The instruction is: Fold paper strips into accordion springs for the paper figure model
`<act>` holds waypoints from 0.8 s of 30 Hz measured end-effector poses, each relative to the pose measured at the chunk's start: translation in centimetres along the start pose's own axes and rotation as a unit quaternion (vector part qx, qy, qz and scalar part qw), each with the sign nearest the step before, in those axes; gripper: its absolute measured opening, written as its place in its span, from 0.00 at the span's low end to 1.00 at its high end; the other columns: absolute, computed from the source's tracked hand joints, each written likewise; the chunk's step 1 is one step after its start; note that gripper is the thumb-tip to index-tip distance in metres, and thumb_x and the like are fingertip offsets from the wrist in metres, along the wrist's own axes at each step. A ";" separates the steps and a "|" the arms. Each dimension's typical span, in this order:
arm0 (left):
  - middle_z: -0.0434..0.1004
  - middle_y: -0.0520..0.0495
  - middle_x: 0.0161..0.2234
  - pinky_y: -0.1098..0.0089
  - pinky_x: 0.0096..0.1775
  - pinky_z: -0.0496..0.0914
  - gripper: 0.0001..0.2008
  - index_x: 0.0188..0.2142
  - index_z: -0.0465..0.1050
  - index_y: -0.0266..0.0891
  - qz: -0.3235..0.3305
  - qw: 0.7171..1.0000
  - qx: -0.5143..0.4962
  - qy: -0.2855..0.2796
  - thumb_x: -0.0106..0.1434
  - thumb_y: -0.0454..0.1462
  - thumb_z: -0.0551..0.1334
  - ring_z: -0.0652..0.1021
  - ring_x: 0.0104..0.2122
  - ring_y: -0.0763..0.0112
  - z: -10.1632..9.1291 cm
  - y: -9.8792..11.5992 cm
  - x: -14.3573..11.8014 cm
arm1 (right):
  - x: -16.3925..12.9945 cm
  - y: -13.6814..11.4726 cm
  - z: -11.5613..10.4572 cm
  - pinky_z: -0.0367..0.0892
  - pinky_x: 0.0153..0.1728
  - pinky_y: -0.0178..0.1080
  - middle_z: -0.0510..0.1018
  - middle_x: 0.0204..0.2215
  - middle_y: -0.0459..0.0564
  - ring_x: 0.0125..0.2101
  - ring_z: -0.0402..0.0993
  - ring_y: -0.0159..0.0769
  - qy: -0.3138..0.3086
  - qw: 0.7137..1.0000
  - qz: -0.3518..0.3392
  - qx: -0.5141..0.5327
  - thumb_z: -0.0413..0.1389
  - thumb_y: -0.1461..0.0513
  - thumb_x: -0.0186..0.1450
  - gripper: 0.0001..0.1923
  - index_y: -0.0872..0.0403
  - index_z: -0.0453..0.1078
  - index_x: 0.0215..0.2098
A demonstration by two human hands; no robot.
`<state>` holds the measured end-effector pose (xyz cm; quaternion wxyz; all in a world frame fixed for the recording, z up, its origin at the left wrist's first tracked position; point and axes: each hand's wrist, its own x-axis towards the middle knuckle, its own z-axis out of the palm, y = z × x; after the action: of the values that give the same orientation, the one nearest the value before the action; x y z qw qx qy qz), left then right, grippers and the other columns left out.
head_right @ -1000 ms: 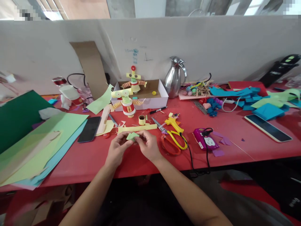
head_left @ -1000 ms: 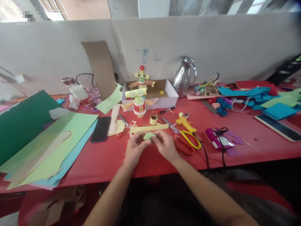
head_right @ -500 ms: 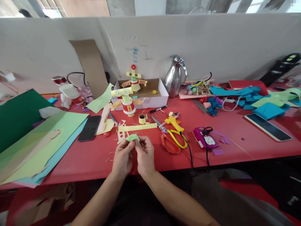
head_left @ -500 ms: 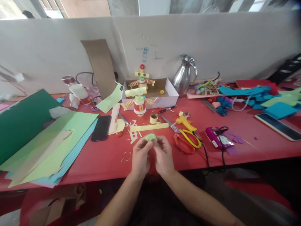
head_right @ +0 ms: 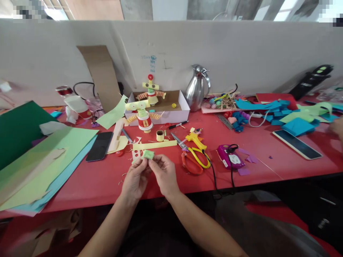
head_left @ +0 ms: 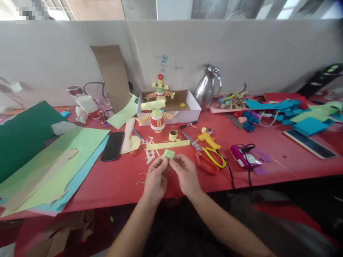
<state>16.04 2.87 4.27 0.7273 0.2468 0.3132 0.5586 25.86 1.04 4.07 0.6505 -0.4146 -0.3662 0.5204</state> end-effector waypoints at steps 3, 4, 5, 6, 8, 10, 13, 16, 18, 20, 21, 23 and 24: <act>0.81 0.49 0.30 0.75 0.37 0.71 0.09 0.32 0.80 0.37 -0.015 1.000 0.006 0.017 0.51 0.36 0.73 0.78 0.30 0.74 -0.4 -0.4 0.0 | -0.1 0.1 -0.3 0.72 0.40 0.39 0.80 0.32 0.46 0.35 0.77 0.36 -0.056 0.995 -0.011 -0.076 0.60 0.56 0.62 0.08 0.52 0.72 0.37; 0.81 0.48 0.31 0.74 0.38 0.72 0.10 0.34 0.81 0.36 -0.017 1.000 0.012 0.012 0.51 0.36 0.73 0.79 0.31 0.72 -0.7 -0.4 0.1 | 0.0 -0.4 -0.9 0.72 0.39 0.39 0.80 0.33 0.47 0.35 0.77 0.37 -0.090 0.987 -0.019 -0.132 0.59 0.56 0.63 0.09 0.52 0.72 0.39; 0.81 0.47 0.32 0.73 0.39 0.72 0.10 0.34 0.81 0.36 -0.017 1.000 0.017 0.006 0.51 0.36 0.73 0.79 0.33 0.71 -0.9 -0.3 0.2 | 0.2 -1.0 -1.8 0.72 0.39 0.39 0.80 0.35 0.48 0.35 0.77 0.37 -0.116 0.972 -0.034 -0.203 0.57 0.57 0.64 0.09 0.52 0.72 0.40; 0.82 0.46 0.32 0.71 0.41 0.72 0.10 0.34 0.81 0.35 -0.015 1.000 0.019 0.002 0.51 0.37 0.73 0.80 0.34 0.69 -1.2 -0.2 0.3 | 0.4 -1.8 -3.0 0.72 0.40 0.40 0.80 0.37 0.49 0.37 0.77 0.38 -0.134 0.947 -0.054 -0.288 0.56 0.57 0.65 0.09 0.51 0.72 0.42; 0.81 0.47 0.31 0.68 0.43 0.73 0.10 0.31 0.80 0.36 -0.005 1.000 0.011 -0.002 0.49 0.37 0.74 0.80 0.35 0.67 -1.7 0.2 0.3 | 0.7 -3.3 -6.0 0.70 0.44 0.44 0.79 0.40 0.52 0.40 0.76 0.42 -0.081 0.863 -0.119 -0.485 0.54 0.60 0.66 0.09 0.51 0.72 0.43; 0.81 0.49 0.30 0.65 0.45 0.73 0.10 0.29 0.79 0.38 0.007 1.000 0.002 -0.012 0.48 0.36 0.75 0.80 0.35 0.67 -2.1 0.7 0.2 | 1.1 -4.2 -9.4 0.66 0.50 0.52 0.77 0.43 0.56 0.47 0.72 0.50 -0.018 0.761 -0.150 -0.631 0.55 0.60 0.65 0.11 0.53 0.72 0.45; 0.81 0.50 0.30 0.64 0.47 0.73 0.10 0.30 0.79 0.39 0.035 0.999 0.000 -0.037 0.47 0.36 0.75 0.80 0.34 0.69 -2.5 1.4 -0.1 | 1.6 -4.3 -13.6 0.66 0.50 0.55 0.74 0.46 0.61 0.49 0.70 0.55 -0.012 0.676 -0.138 -0.723 0.56 0.58 0.64 0.17 0.56 0.69 0.50; 0.81 0.48 0.29 0.63 0.48 0.73 0.10 0.30 0.79 0.38 0.050 0.998 0.005 -0.045 0.47 0.36 0.75 0.81 0.36 0.66 -2.8 1.9 -0.3 | 1.9 -4.1 -15.2 0.68 0.48 0.52 0.74 0.45 0.63 0.48 0.72 0.53 -0.046 0.658 -0.120 -0.742 0.53 0.62 0.64 0.18 0.57 0.68 0.52; 0.81 0.48 0.28 0.64 0.47 0.74 0.10 0.29 0.80 0.38 0.047 0.998 0.005 -0.031 0.46 0.35 0.75 0.81 0.37 0.63 -2.9 2.2 -0.4 | 2.1 -4.5 -15.2 0.69 0.47 0.50 0.76 0.44 0.62 0.46 0.74 0.52 -0.064 0.675 -0.092 -0.729 0.53 0.64 0.63 0.19 0.58 0.68 0.52; 0.81 0.47 0.28 0.65 0.46 0.74 0.09 0.28 0.79 0.36 0.037 0.999 0.002 -0.005 0.46 0.34 0.75 0.82 0.38 0.61 -2.8 2.6 -0.3 | 2.3 -5.2 -15.1 0.71 0.44 0.47 0.78 0.43 0.59 0.42 0.77 0.49 -0.078 0.716 -0.037 -0.693 0.55 0.64 0.60 0.20 0.56 0.68 0.51; 0.81 0.46 0.28 0.65 0.45 0.75 0.08 0.27 0.79 0.35 0.027 1.000 0.001 0.012 0.47 0.34 0.74 0.82 0.37 0.60 -2.8 2.7 -0.2 | 2.4 -5.5 -15.2 0.72 0.42 0.46 0.79 0.42 0.58 0.40 0.78 0.48 -0.083 0.744 -0.005 -0.663 0.56 0.64 0.59 0.20 0.55 0.68 0.51; 0.81 0.44 0.28 0.67 0.44 0.75 0.05 0.26 0.78 0.33 0.000 0.998 -0.004 0.056 0.50 0.32 0.72 0.82 0.35 0.62 -2.6 3.0 0.0 | 2.4 -5.8 -15.6 0.74 0.41 0.44 0.80 0.41 0.56 0.38 0.80 0.45 -0.091 0.806 0.059 -0.582 0.57 0.63 0.58 0.21 0.53 0.67 0.50; 0.81 0.44 0.28 0.67 0.43 0.76 0.03 0.27 0.77 0.32 -0.013 0.996 -0.007 0.085 0.52 0.31 0.70 0.83 0.33 0.63 -2.4 3.2 0.1 | 2.2 -5.9 -15.8 0.75 0.40 0.44 0.80 0.41 0.55 0.38 0.80 0.44 -0.094 0.834 0.088 -0.536 0.57 0.62 0.58 0.21 0.53 0.66 0.51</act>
<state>12.22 3.82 4.84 0.7073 0.1891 0.3731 0.5699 42.85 0.02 3.45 0.2403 -0.6779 -0.6090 0.3346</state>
